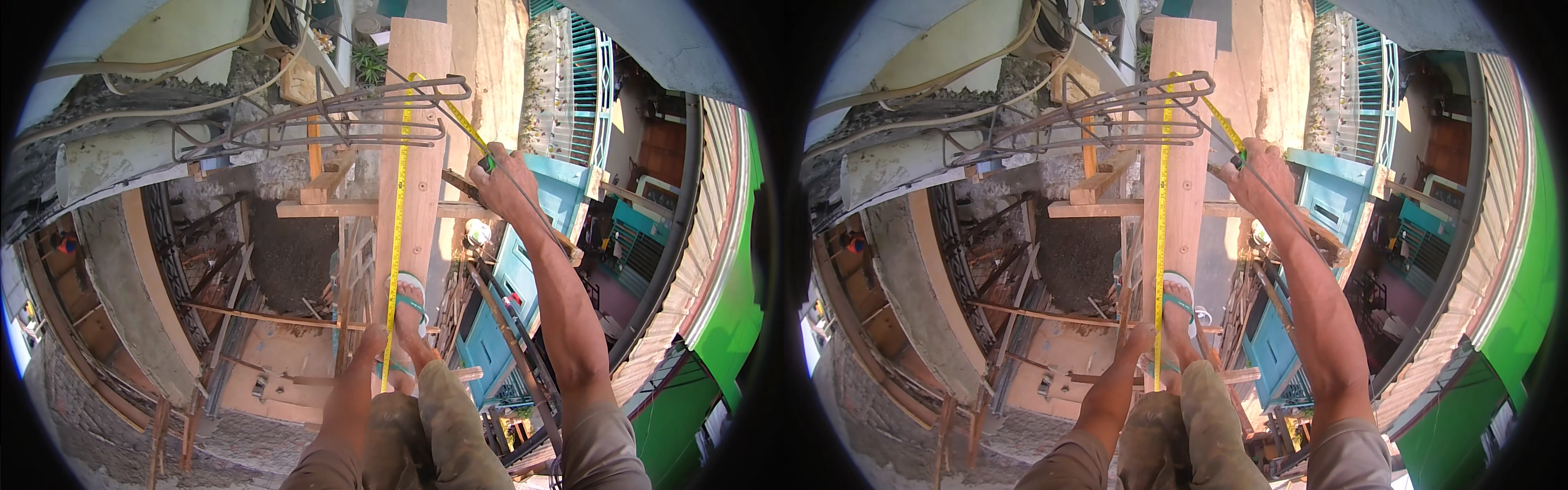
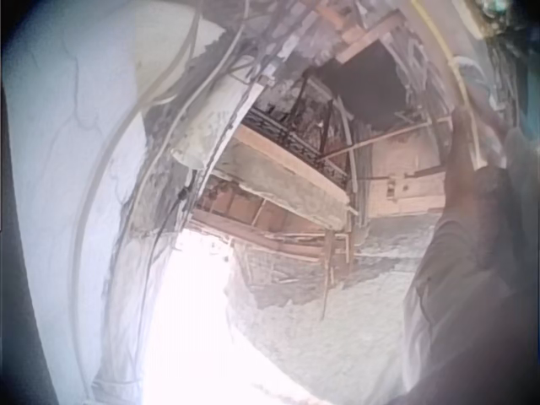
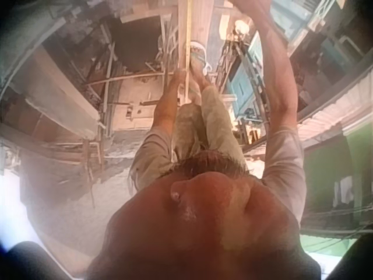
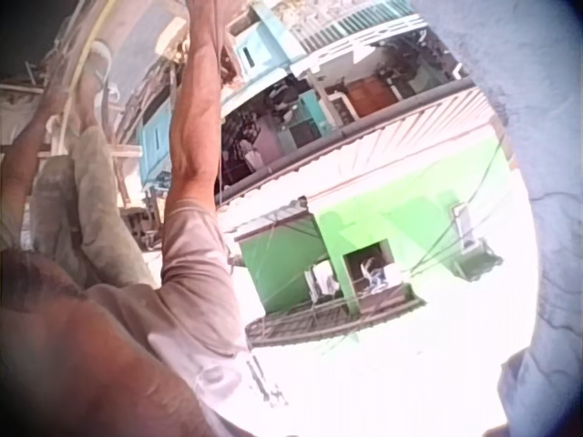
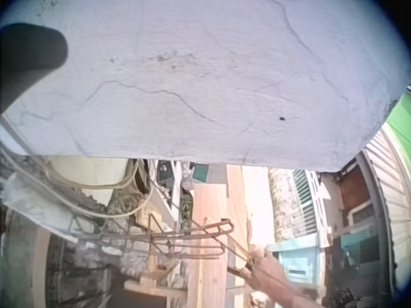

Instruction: The person uses a tape measure to measure a wooden plank and a metal rebar frame at a construction site. They extend the tape measure, align it with the objects, and read the measurements while standing on scaffolding.

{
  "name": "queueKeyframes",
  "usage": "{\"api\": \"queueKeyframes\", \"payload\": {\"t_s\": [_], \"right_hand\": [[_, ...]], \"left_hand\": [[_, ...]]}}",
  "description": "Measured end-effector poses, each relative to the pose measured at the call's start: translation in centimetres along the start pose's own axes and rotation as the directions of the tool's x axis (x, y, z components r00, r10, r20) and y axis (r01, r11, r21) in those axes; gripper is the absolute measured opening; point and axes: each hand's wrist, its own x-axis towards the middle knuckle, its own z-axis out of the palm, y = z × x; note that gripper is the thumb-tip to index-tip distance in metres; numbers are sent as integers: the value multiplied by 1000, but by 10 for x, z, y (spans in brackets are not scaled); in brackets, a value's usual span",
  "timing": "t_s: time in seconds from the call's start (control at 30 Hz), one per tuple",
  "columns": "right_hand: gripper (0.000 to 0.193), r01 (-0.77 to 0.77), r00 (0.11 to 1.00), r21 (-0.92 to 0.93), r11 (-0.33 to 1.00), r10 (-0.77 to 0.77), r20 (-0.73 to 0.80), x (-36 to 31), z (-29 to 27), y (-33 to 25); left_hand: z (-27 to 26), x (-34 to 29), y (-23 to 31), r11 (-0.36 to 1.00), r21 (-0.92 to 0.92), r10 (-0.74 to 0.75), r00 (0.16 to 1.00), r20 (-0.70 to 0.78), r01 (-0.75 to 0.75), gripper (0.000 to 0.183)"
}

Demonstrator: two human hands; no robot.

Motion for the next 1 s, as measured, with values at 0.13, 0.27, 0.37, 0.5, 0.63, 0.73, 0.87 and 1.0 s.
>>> {"api": "queueKeyframes", "payload": {"t_s": [0.13,0.27,0.37,0.5,0.63,0.73,0.87,1.0], "right_hand": [[52,-10,1000,2,1000,10,11,-7,0,-2],[53,-35,999,32,999,34,26,-9,3,-1],[53,-23,1000,45,999,22,11,-9,1,0],[55,-27,1000,32,999,27,14,-6,0,-2],[57,-19,1000,8,1000,19,23,-3,1,-1],[52,11,1000,1,1000,-11,-22,-6,4,2],[51,59,998,-9,998,-60,-37,-3,11,10],[49,68,998,-14,998,-68,9,-7,2,0]], "left_hand": [[7,2,-6,999,9,-32,999,15,32,25],[-2,-2,7,999,43,-14,1000,-2,14,26],[4,1,-3,998,49,-41,999,33,39,26],[9,5,-6,998,59,-13,998,55,10,21],[27,11,-32,983,131,126,992,25,-128,17],[13,6,-12,998,63,-17,1000,13,16,17],[0,-3,9,989,24,-148,989,13,147,17],[-4,-6,13,993,0,-120,993,10,120,18]]}}
